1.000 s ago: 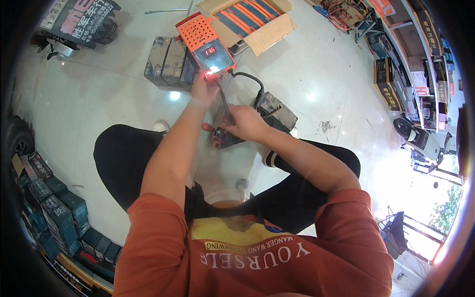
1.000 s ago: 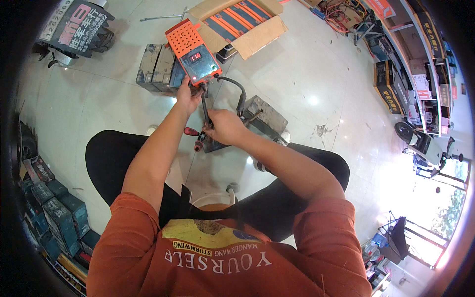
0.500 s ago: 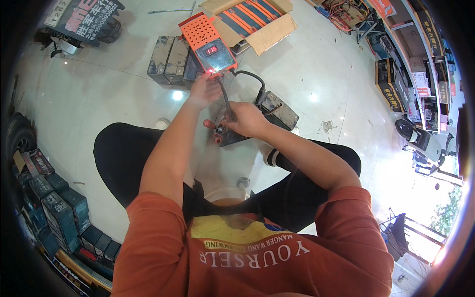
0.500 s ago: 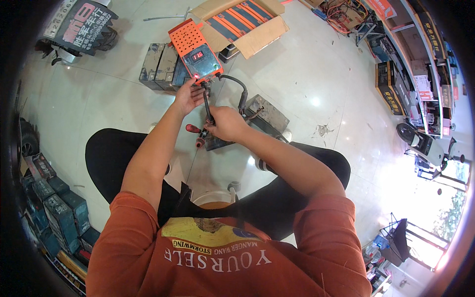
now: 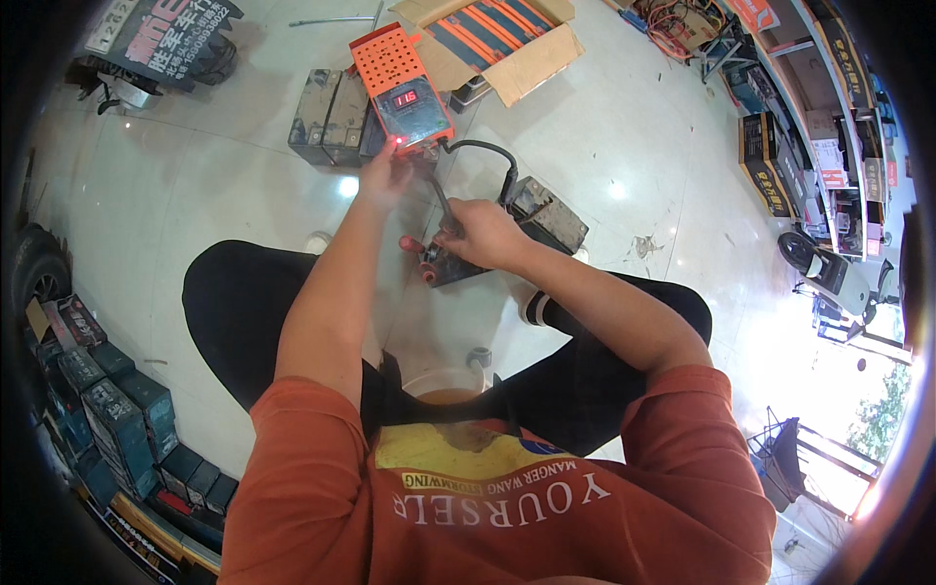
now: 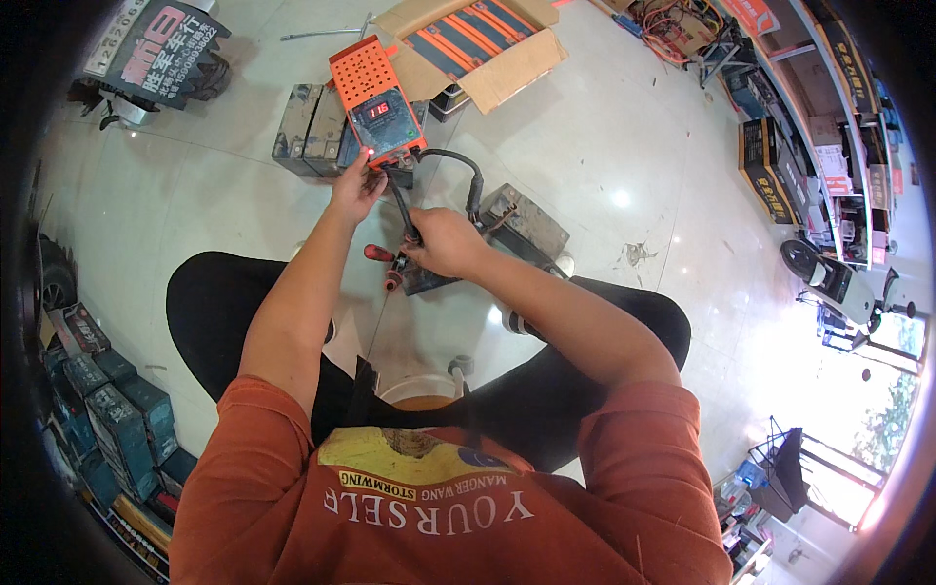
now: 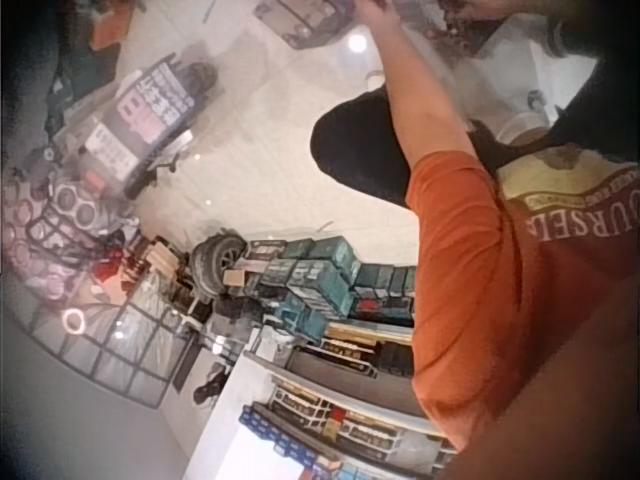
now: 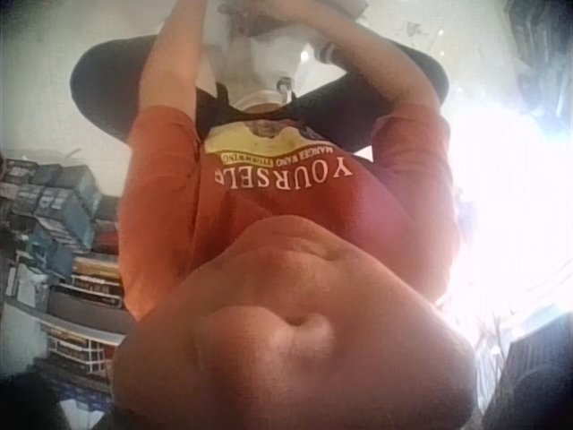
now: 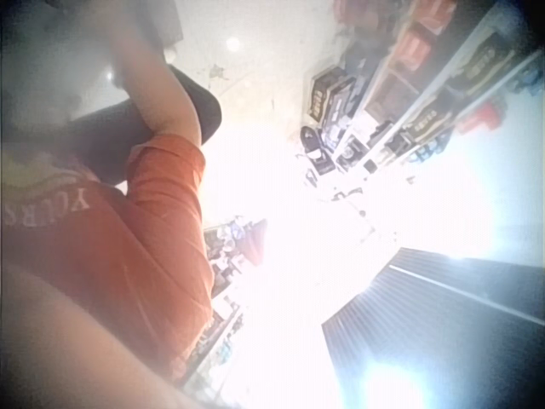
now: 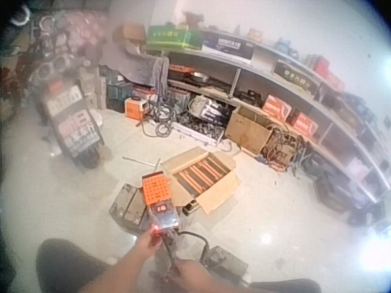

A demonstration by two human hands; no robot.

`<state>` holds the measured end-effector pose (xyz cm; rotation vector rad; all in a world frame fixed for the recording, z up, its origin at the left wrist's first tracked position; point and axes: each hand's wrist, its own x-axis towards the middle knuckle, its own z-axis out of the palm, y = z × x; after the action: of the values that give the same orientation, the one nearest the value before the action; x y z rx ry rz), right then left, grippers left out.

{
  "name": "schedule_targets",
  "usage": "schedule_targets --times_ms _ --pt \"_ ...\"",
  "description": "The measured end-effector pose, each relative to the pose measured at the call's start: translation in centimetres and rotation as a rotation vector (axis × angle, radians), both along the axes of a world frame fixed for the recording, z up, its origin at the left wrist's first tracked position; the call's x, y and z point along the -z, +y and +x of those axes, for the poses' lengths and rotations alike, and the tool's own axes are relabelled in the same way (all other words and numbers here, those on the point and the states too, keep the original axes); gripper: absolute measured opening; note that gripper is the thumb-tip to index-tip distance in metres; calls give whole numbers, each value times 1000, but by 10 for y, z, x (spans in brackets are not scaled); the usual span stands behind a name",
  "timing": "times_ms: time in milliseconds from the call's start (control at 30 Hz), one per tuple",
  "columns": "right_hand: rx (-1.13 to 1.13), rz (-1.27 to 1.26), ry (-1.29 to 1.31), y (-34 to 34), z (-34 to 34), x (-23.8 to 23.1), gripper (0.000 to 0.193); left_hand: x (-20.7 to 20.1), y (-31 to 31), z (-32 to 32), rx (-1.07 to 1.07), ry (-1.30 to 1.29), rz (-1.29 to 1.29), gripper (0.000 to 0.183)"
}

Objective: The person sits on the floor and uses a battery tester to check the voltage of several small batteries. They connect the tester clamps to the terminals of each battery, observe the digital readout, and then move to the next unit.

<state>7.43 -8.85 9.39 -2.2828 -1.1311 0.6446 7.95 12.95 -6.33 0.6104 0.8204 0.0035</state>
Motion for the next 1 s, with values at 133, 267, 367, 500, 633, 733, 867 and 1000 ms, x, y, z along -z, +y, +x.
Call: schedule_targets --times_ms 133,267,367,500,633,733,867,1000 --pt "-7 -6 4 0 1 2 33 2 5 -14 13 37 54 40" --pt "-4 -3 47 -3 3 3 32 -18 -8 -25 -27 28 110 35" --pt "-25 21 20 2 0 -6 32 22 0 -35 -178 20 125 36" --pt "-35 7 42 5 0 -10 31 64 0 -38 87 101 959 65" --pt "-23 4 38 0 1 -4 31 14 -23 -36 146 26 1319 95" --pt "-22 4 34 0 0 -5 32 -5 -29 -37 134 1 1400 104" --pt "-21 -2 37 0 1 -3 31 -30 -36 -37 219 116 1447 112" --pt "-26 9 40 1 1 -3 31 -26 -43 -32 44 67 1602 108"
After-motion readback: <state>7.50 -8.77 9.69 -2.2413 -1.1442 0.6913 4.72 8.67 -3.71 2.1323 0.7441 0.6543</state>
